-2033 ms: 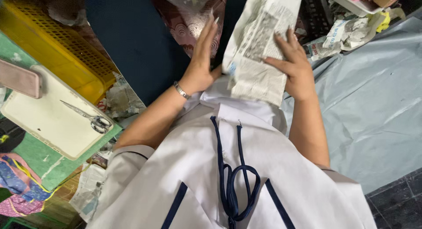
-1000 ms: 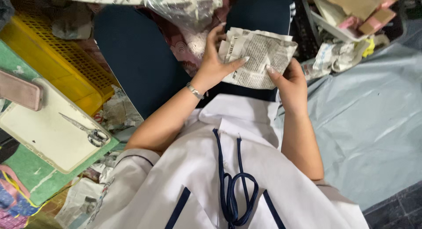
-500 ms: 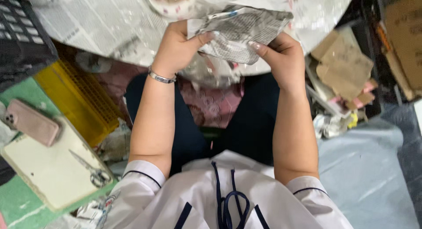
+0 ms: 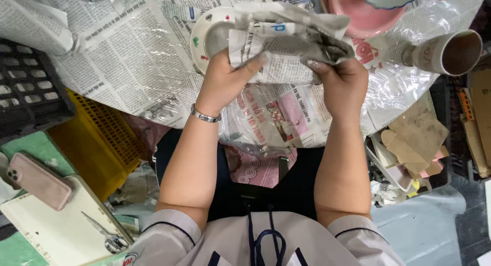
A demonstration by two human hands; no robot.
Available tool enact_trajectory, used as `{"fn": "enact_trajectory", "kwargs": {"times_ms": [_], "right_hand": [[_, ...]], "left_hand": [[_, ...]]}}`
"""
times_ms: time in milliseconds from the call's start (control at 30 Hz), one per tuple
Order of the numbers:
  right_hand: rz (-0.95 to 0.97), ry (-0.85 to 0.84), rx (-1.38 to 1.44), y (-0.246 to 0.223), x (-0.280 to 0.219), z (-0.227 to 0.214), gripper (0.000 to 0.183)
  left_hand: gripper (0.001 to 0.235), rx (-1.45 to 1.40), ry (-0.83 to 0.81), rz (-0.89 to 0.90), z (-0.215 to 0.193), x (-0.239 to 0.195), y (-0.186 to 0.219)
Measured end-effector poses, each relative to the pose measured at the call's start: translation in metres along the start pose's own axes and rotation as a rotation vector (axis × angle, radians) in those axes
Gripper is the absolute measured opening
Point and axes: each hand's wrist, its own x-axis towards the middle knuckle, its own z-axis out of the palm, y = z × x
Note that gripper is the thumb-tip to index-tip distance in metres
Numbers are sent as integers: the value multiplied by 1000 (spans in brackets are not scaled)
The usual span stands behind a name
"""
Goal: The person wraps small ceramic dishes and bowls in newspaper. They pick up each item, fold newspaper around it, and place the wrapped item aside. The process is repeated for multiple items.
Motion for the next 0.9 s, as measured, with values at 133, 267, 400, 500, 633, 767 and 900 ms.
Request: {"fn": "enact_trajectory", "kwargs": {"times_ms": [133, 267, 400, 500, 633, 767, 900], "right_hand": [[114, -114, -113, -6, -9, -19, 21], [176, -859, -680, -33, -26, -33, 17], [-50, -801, -372, -48, -25, -17, 33], [121, 28, -104, -52, -6, -14, 61], [292, -147, -206, -47, -7, 11, 65], [292, -267, -244, -36, -21, 32, 62], [318, -288, -367, -33, -20, 38, 55]], "left_hand": [[41, 114, 43, 43, -8, -3, 5], [54, -253, 303, 98, -38, -12, 13], [50, -608, 569, -9, -67, -14, 12], [46, -768, 599, -42, -68, -18, 0], [42, -765, 543, -146, -61, -10, -1], [36, -687, 509, -159, -54, -11, 4], [35, -605, 438, -207, -47, -7, 7]]}}
